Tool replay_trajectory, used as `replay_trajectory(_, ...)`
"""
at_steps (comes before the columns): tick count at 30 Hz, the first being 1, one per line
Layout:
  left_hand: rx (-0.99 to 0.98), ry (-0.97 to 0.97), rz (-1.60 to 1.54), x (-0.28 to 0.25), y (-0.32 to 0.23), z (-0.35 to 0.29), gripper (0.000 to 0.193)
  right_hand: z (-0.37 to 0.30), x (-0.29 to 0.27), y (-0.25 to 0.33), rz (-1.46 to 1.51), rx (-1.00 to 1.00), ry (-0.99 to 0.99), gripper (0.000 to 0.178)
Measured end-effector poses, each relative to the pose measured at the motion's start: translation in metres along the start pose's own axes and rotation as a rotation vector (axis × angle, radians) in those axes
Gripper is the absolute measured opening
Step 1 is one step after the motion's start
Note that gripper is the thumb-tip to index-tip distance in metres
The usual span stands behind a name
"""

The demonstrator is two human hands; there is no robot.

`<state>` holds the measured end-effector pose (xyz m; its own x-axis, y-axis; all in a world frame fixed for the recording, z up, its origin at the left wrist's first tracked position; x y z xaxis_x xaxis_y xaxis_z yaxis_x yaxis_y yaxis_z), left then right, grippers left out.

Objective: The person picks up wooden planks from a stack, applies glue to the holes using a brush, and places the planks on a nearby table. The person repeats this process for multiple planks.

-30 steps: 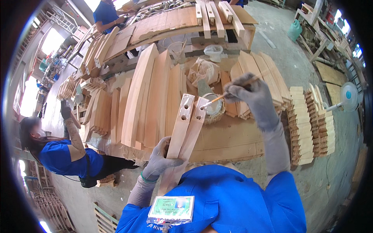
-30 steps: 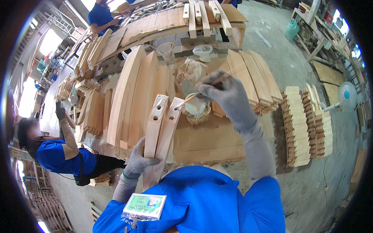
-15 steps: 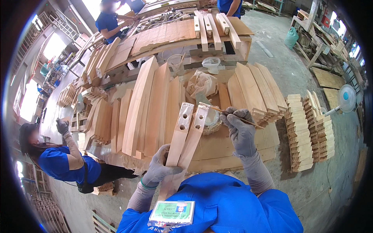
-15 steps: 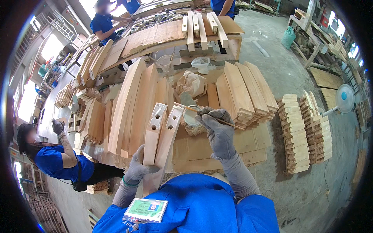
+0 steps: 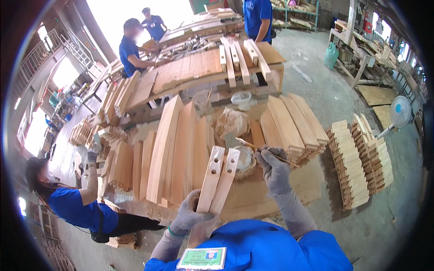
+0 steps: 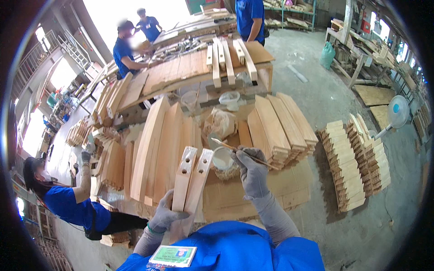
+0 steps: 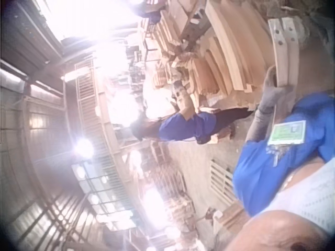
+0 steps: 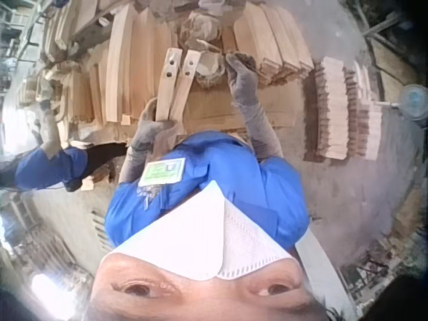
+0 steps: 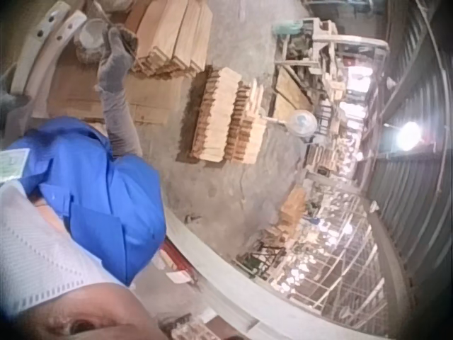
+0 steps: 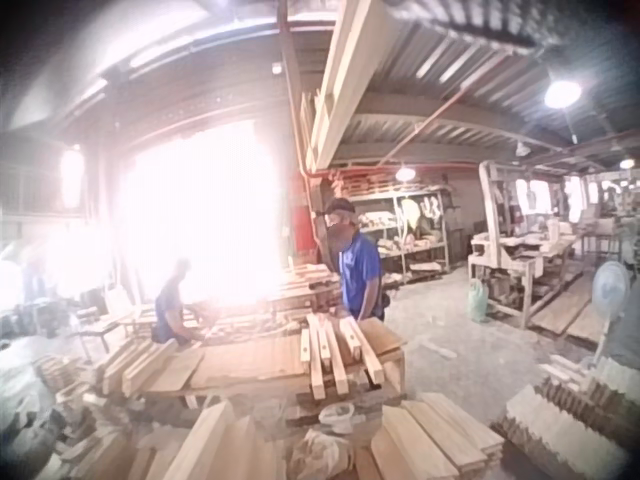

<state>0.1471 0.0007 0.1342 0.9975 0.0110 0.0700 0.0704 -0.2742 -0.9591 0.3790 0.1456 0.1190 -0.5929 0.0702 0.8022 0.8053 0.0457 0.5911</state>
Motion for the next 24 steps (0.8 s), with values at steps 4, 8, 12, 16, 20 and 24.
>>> replay_trajectory(4, 0.050, -0.074, -0.008, -0.008, -0.019, -0.004, 0.074, -0.004, -0.003, -0.007, -0.028, 0.051, 0.015, 0.021)
replay_trajectory(8, 0.177, -0.177, -0.006, -0.023, -0.067, -0.005, 0.070, -0.035, 0.035, -0.021, -0.337, 0.201, 0.365, 0.045)
replay_trajectory(12, 0.389, -0.281, -0.237, -0.039, -0.111, 0.001, 0.067, -0.079, 0.029, -0.107, 0.053, 0.730, 0.740, 0.058)
replay_trajectory(16, 0.582, -0.294, -0.371, -0.031, -0.160, 0.001, 0.054, -0.108, 0.044, -0.103, -0.919, -0.125, 1.136, 0.083)
replay_trajectory(20, 0.717, -0.367, -0.348, -0.043, -0.186, 0.004, 0.051, -0.111, 0.045, -0.124, -0.777, 0.148, 1.024, 0.085)
replay_trajectory(24, 0.609, -0.197, -0.297, -0.002, -0.209, 0.045, 0.049, -0.097, 0.029, -0.136, -0.078, 0.800, 0.541, 0.068)
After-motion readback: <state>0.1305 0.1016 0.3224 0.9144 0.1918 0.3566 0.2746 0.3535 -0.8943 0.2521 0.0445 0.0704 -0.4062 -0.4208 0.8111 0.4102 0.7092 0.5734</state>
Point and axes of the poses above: each hand's wrist, its own z-axis towards the middle knuckle, its own x-axis out of the palm, y = z × x, the point moved 9 cm from there along z, towards the middle knuckle, and after that the axes turned 3 degrees about -z, right-handed, at the moved point
